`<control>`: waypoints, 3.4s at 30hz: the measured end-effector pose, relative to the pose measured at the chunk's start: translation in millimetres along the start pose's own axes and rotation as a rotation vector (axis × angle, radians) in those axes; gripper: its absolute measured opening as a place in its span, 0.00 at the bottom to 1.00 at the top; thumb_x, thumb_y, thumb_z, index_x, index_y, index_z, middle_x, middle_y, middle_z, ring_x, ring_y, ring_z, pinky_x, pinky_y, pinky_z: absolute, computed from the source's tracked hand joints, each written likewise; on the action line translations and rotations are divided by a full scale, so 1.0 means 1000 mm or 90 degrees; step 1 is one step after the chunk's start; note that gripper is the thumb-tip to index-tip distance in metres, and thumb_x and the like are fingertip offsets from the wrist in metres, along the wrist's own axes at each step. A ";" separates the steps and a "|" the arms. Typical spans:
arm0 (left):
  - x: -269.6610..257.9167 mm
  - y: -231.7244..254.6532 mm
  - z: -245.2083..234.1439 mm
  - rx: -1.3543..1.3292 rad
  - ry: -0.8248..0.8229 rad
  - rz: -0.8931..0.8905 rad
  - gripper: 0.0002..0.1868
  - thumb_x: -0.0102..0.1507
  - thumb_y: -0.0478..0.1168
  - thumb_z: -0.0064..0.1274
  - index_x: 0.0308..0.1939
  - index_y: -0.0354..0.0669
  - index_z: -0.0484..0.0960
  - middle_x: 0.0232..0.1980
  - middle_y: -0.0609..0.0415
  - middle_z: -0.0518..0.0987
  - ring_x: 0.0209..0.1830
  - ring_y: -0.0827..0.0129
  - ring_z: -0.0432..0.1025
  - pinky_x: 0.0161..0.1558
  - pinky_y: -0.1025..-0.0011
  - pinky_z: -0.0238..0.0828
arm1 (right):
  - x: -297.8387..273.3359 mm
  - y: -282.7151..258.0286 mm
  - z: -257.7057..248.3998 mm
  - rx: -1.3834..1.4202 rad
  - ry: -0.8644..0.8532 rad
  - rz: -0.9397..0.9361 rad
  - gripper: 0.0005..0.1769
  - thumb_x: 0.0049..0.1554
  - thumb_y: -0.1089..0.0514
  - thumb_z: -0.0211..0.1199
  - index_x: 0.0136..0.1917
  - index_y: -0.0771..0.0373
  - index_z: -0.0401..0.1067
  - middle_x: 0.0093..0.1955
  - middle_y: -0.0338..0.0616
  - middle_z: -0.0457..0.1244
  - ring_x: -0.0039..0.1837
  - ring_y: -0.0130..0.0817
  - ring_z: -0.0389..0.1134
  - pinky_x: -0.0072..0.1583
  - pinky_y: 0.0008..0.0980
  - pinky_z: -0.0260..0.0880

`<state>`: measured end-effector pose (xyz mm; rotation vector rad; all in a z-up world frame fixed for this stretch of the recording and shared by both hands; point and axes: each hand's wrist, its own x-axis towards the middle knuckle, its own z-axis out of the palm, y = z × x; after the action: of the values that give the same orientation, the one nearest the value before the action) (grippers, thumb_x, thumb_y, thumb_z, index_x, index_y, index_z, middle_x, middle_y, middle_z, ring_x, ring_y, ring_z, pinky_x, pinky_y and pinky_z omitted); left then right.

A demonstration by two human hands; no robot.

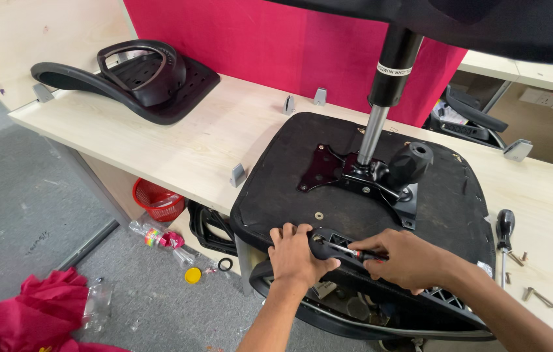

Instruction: The person uses a screwdriver to remove screws from a black plastic frame attached to an office chair base. They detach the frame and place it on the table, then continue unscrewing components from the chair base.

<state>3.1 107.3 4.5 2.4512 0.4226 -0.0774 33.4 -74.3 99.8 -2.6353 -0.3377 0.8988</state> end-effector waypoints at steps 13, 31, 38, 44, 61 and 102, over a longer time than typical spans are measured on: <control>0.026 -0.004 -0.001 0.017 -0.116 -0.015 0.52 0.41 0.61 0.75 0.67 0.61 0.69 0.65 0.59 0.62 0.71 0.61 0.54 0.67 0.55 0.60 | 0.037 -0.048 -0.044 -0.051 -0.131 0.051 0.24 0.56 0.59 0.61 0.66 0.51 0.80 0.37 0.42 0.70 0.24 0.28 0.60 0.26 0.29 0.55; 0.010 -0.002 -0.008 -0.030 -0.057 0.014 0.47 0.41 0.58 0.75 0.63 0.53 0.79 0.60 0.64 0.70 0.67 0.69 0.61 0.68 0.59 0.60 | 0.008 -0.001 0.013 0.154 -0.012 0.058 0.24 0.62 0.50 0.64 0.71 0.45 0.73 0.32 0.41 0.67 0.22 0.28 0.59 0.26 0.31 0.57; 0.008 -0.005 -0.005 -0.076 -0.035 -0.004 0.48 0.40 0.57 0.77 0.62 0.51 0.79 0.60 0.65 0.70 0.67 0.69 0.61 0.67 0.59 0.59 | 0.026 -0.038 -0.037 -0.011 -0.082 0.042 0.23 0.57 0.57 0.64 0.66 0.49 0.80 0.35 0.44 0.69 0.23 0.30 0.59 0.26 0.32 0.54; 0.010 -0.006 -0.004 -0.084 -0.044 -0.011 0.49 0.39 0.58 0.76 0.62 0.52 0.78 0.60 0.64 0.69 0.66 0.70 0.60 0.66 0.60 0.59 | 0.027 -0.042 -0.047 -0.012 -0.105 0.067 0.22 0.57 0.56 0.64 0.65 0.45 0.81 0.36 0.42 0.69 0.24 0.30 0.61 0.27 0.31 0.55; 0.009 -0.008 -0.004 -0.117 -0.021 0.018 0.48 0.38 0.57 0.77 0.61 0.50 0.79 0.59 0.63 0.70 0.66 0.68 0.60 0.65 0.59 0.59 | 0.044 -0.085 -0.059 -0.140 -0.157 0.085 0.17 0.56 0.59 0.65 0.59 0.50 0.81 0.35 0.41 0.68 0.26 0.29 0.58 0.29 0.28 0.53; 0.020 0.009 -0.016 0.045 -0.068 -0.014 0.49 0.40 0.58 0.79 0.62 0.48 0.80 0.61 0.55 0.74 0.66 0.62 0.68 0.63 0.63 0.70 | 0.029 -0.072 0.008 0.536 0.342 -0.299 0.28 0.64 0.43 0.54 0.35 0.68 0.71 0.29 0.41 0.65 0.28 0.27 0.64 0.29 0.27 0.65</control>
<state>23.7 115.8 18.9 2.4977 0.4070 -0.2352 42.9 2.5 105.9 -1.7882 -0.3203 0.0989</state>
